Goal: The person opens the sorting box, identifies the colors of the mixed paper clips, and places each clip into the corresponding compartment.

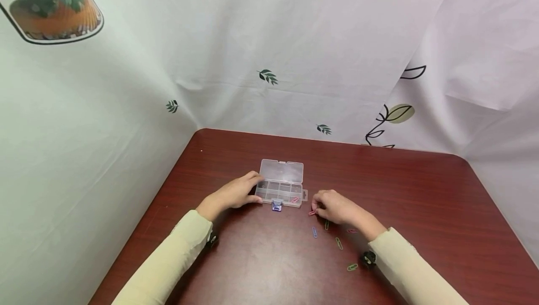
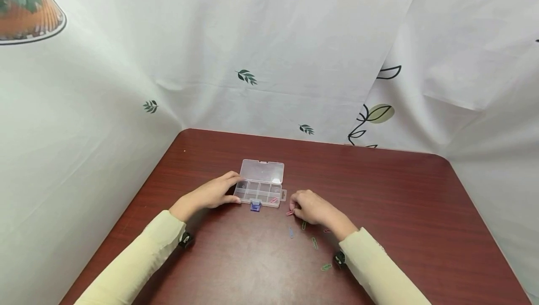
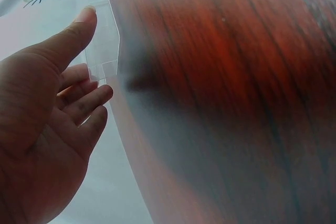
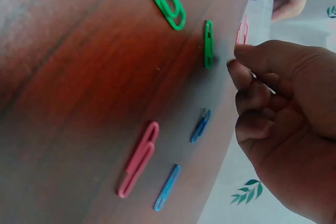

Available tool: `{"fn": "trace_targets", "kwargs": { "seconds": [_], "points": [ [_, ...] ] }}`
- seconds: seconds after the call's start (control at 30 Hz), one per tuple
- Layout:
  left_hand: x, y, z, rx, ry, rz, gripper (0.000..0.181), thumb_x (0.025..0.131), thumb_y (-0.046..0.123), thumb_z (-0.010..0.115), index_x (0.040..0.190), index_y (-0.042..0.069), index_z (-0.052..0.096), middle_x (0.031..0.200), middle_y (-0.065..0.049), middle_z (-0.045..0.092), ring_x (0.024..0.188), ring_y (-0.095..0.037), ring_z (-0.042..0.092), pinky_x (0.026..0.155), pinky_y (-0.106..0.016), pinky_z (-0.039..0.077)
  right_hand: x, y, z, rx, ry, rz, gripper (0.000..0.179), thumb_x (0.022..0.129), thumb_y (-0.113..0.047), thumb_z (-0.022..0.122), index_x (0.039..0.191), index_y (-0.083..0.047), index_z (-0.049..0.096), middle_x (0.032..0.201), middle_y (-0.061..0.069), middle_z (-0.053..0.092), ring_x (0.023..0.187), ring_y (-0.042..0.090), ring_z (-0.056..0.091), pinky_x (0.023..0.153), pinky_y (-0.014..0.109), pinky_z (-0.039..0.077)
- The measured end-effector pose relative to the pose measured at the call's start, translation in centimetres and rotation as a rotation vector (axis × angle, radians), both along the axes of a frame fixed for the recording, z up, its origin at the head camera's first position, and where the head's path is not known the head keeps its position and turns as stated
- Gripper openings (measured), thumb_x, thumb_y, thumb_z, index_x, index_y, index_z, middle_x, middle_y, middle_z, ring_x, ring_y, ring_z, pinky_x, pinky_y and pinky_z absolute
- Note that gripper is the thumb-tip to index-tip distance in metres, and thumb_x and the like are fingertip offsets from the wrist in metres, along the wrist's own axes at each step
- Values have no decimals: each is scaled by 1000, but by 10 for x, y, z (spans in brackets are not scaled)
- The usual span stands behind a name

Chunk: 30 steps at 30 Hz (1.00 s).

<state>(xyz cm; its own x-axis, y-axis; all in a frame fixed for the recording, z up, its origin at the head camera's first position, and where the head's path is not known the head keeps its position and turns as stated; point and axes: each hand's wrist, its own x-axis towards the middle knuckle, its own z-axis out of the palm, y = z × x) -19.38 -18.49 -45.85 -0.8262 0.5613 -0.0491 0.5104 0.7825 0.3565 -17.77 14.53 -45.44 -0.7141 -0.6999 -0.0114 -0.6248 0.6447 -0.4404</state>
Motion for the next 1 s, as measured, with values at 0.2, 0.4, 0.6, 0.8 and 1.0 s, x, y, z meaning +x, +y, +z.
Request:
{"fn": "trace_targets", "kwargs": {
  "seconds": [0.2,0.4,0.6,0.8,1.0],
  "points": [
    [1,0,3,6,-5,5,63,92,34,76,142,2,53,138,-9,51,117,-22,59,101,-38,49,-2,-1,10,-26,-37,12,15,91,-3,69,83,-15,66,81,-10,59,73,5,52,67,23,47],
    [0,1,3,-7,-12,7,64,92,35,75,143,3,53,139,-9,50,118,-21,59,102,-37,49,-6,-5,18,-30,9,44,9,93,-5,70,92,-11,76,91,-3,69,85,9,62,77,29,55],
    [0,1,3,-5,-17,2,64,93,35,75,143,2,52,140,-9,50,118,-22,59,102,-38,49,-8,-9,20,-67,78,37,11,93,-3,69,91,-12,76,90,-3,68,86,11,63,78,32,56],
    [-1,1,1,-10,-12,0,64,93,35,75,143,2,52,140,-10,50,119,-22,58,103,-37,48,-11,-16,22,-112,130,23,13,93,-1,67,90,-11,76,90,-2,68,85,13,63,79,33,55],
    [-1,1,0,-8,-9,-1,64,93,35,75,143,2,53,139,-9,50,118,-21,58,102,-37,48,-14,-25,23,-127,150,18,11,93,-3,68,91,-11,76,92,1,69,86,13,64,79,32,55]
  ]
}}
